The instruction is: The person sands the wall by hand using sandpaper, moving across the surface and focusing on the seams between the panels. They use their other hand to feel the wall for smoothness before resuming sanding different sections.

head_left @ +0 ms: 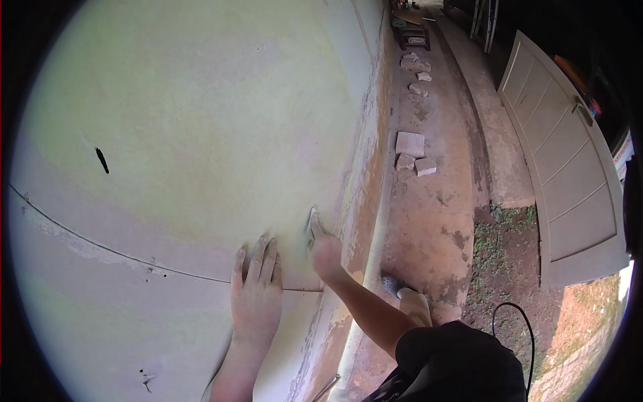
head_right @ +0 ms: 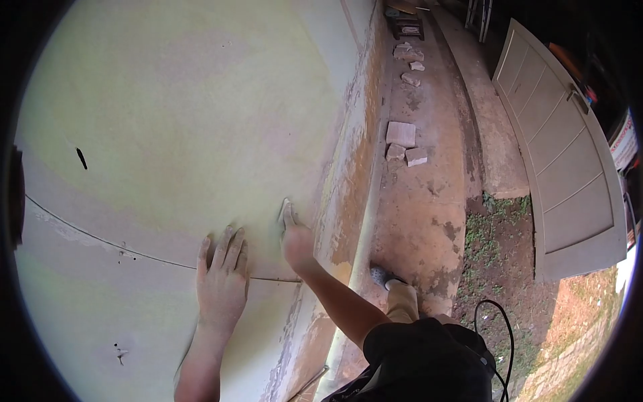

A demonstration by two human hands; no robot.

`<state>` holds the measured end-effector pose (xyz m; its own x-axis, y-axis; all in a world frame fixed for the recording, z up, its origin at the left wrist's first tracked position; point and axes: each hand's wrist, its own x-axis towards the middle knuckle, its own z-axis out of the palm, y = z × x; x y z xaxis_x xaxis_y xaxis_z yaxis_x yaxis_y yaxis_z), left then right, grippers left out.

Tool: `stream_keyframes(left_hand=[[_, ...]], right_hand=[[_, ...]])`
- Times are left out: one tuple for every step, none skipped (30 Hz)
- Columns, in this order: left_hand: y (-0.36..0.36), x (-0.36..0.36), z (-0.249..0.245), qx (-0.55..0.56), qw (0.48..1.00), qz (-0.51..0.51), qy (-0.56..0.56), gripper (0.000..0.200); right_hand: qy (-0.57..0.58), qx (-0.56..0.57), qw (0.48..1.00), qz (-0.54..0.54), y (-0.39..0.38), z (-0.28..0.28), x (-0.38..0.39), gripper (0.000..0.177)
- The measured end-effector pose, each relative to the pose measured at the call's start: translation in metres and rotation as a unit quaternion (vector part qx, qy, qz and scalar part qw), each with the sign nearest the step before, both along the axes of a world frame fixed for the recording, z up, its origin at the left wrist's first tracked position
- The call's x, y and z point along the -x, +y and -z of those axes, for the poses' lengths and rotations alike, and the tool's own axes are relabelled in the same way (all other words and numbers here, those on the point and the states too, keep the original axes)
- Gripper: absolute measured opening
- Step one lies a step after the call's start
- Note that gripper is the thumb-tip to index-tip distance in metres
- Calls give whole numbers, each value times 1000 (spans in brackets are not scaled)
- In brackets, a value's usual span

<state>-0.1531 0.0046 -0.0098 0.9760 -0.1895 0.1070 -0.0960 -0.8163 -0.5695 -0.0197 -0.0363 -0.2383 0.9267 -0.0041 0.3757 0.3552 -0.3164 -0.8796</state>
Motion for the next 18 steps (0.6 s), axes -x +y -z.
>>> stream_keyframes(left_hand=[[2,1,0,-2,1000,3,-1,36],[4,0,2,-6,1000,6,-4,36],[3,0,3,-5,1000,9,-7,36],[2,-1,3,2,1000,15,-10,36],[2,-1,3,-7,1000,13,-13,36],[1,-1,3,-16,1000,9,-16,36],[1,-1,2,-11,1000,11,-20,36],[1,-2,3,-9,1000,5,-16,36],[1,-1,4,-8,1000,-3,-7,37],[0,0,5,-8,1000,-4,-3,37],[1,0,6,-6,1000,-1,-6,37],[3,-1,6,-5,1000,4,-10,37],[3,0,7,-14,1000,8,-8,37],[2,2,9,-12,1000,2,-6,37],[3,-1,7,-15,1000,-2,-10,36],[3,-4,4,-30,999,2,-16,36],[0,-3,2,-31,999,1,-10,35],[-1,0,2,-26,1000,-1,-2,35]], right_hand=[[61,28,998,-12,-5,6,-29,53],[122,59,990,-23,-10,13,-50,50],[120,63,991,-17,-9,22,-55,50],[101,36,994,11,-6,25,-58,39],[80,10,996,36,-4,29,-58,30],[113,8,994,-7,-11,13,-43,39],[144,3,988,-50,-17,-15,-18,52],[24,-48,998,-39,-15,-33,13,56],[-91,-98,991,-30,-12,-38,43,59],[-86,-98,991,-30,-12,-30,59,59],[-89,-79,991,-54,-9,-23,71,64],[-93,-61,991,-77,-4,-19,75,68],[-92,-69,991,-71,-1,-9,68,68],[-51,-51,996,-45,0,4,53,65],[-14,-37,999,-18,4,16,29,63],[65,0,998,-14,3,27,1,54],[145,45,988,-16,0,42,-27,46],[126,45,991,17,3,74,-57,40]])
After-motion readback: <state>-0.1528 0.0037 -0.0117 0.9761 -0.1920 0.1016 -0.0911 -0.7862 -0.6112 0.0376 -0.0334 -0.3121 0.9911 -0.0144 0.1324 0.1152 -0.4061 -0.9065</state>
